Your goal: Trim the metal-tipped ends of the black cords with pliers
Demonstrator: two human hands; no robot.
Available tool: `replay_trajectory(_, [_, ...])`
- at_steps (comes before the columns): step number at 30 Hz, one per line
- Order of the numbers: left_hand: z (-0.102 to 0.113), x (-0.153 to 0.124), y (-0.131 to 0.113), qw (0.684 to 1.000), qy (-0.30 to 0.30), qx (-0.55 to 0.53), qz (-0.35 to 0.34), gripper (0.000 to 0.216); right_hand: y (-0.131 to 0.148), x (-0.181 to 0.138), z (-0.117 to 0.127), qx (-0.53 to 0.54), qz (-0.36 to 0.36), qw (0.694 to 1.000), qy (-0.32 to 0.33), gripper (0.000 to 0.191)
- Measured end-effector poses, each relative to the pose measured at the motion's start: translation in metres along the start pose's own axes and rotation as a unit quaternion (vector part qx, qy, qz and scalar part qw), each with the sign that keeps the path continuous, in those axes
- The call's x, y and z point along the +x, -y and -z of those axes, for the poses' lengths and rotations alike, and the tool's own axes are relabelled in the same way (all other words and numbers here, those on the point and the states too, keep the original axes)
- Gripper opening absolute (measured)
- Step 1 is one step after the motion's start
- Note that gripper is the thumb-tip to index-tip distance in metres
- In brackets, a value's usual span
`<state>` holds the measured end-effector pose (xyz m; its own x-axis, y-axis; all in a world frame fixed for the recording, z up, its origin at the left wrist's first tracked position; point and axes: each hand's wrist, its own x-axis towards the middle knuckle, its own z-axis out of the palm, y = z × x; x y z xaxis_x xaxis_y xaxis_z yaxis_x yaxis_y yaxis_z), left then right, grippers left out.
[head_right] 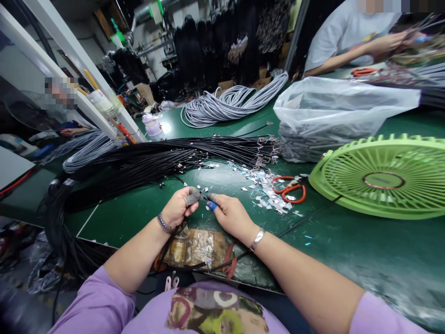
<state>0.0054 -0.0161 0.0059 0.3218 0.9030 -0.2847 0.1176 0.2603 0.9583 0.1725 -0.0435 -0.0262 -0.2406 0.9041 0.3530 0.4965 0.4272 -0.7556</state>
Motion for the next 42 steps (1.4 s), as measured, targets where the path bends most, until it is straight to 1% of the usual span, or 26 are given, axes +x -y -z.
replay_trajectory(2, [0.0015, 0.0009, -0.0007, 1.0, 0.005, -0.009, 0.008, 0.043, 0.0009, 0.0008, 0.0, 0.052, -0.026, 0.998, 0.002, 0.019])
replay_trajectory(4, [0.0021, 0.0009, -0.0005, 1.0, 0.012, -0.003, 0.006, 0.043, 0.002, 0.0022, 0.0004, 0.153, -0.092, 0.984, 0.01, 0.02])
replay_trajectory(5, [0.002, 0.0006, -0.0002, 1.0, 0.02, 0.004, 0.003, 0.043, 0.0025, 0.0029, 0.0007, 0.216, -0.136, 0.967, 0.015, 0.023])
replay_trajectory(7, [0.0013, -0.0006, 0.0005, 0.999, 0.038, 0.022, 0.0, 0.042, 0.0036, 0.0039, 0.0013, 0.34, -0.214, 0.916, 0.024, 0.033])
replay_trajectory(9, [0.0006, -0.0018, 0.0012, 0.998, 0.053, 0.038, -0.004, 0.043, 0.0046, 0.0043, 0.0017, 0.424, -0.254, 0.868, 0.033, 0.04])
replay_trajectory(11, [0.0004, -0.0027, 0.0017, 0.997, 0.062, 0.048, -0.009, 0.045, 0.0054, 0.0043, 0.0019, 0.464, -0.268, 0.843, 0.046, 0.042])
replay_trajectory(13, [0.0006, -0.003, 0.0023, 0.996, 0.066, 0.054, -0.012, 0.048, 0.0056, 0.0044, 0.0022, 0.478, -0.275, 0.832, 0.052, 0.043])
replay_trajectory(17, [0.0014, -0.0032, 0.0028, 0.996, 0.067, 0.063, -0.016, 0.049, 0.0046, 0.0055, 0.0026, 0.48, -0.273, 0.831, 0.064, 0.045])
replay_trajectory(19, [0.0013, -0.0039, 0.0029, 0.995, 0.071, 0.062, -0.016, 0.047, 0.0036, 0.0058, 0.0022, 0.461, -0.265, 0.844, 0.076, 0.044])
replay_trajectory(21, [0.0011, -0.0048, 0.0031, 0.995, 0.078, 0.058, -0.014, 0.044, 0.0026, 0.0057, 0.001, 0.416, -0.233, 0.876, 0.068, 0.043])
replay_trajectory(24, [0.0011, -0.0057, 0.0035, 0.995, 0.09, 0.052, -0.011, 0.038, 0.001, 0.0053, -0.0013, 0.315, -0.158, 0.936, 0.023, 0.04])
replay_trajectory(25, [0.0013, -0.0056, 0.0036, 0.994, 0.093, 0.048, -0.009, 0.037, 0.0004, 0.0051, -0.0017, 0.286, -0.141, 0.948, 0.011, 0.039])
replay_trajectory(27, [0.0021, -0.0051, 0.0035, 0.994, 0.1, 0.035, -0.003, 0.036, -0.0007, 0.005, -0.0016, 0.259, -0.123, 0.958, 0.006, 0.038])
replay_trajectory(30, [0.0039, -0.004, 0.0024, 0.994, 0.107, 0.014, 0.01, 0.034, -0.0013, 0.0049, 0.0011, 0.293, -0.121, 0.948, 0.034, 0.041])
replay_trajectory(34, [0.0063, -0.0028, 0.0008, 0.993, 0.116, -0.005, 0.02, 0.035, 0.0004, 0.0041, 0.0055, 0.356, -0.163, 0.917, 0.078, 0.044])
replay_trajectory(39, [0.0087, -0.0015, 0.0011, 0.99, 0.138, -0.027, 0.027, 0.039, 0.0014, 0.0037, 0.0062, 0.387, -0.174, 0.901, 0.088, 0.047])
replay_trajectory(42, [0.0084, -0.0013, 0.0018, 0.989, 0.144, -0.021, 0.028, 0.04, 0.0017, 0.0044, 0.0045, 0.385, -0.174, 0.903, 0.082, 0.046])
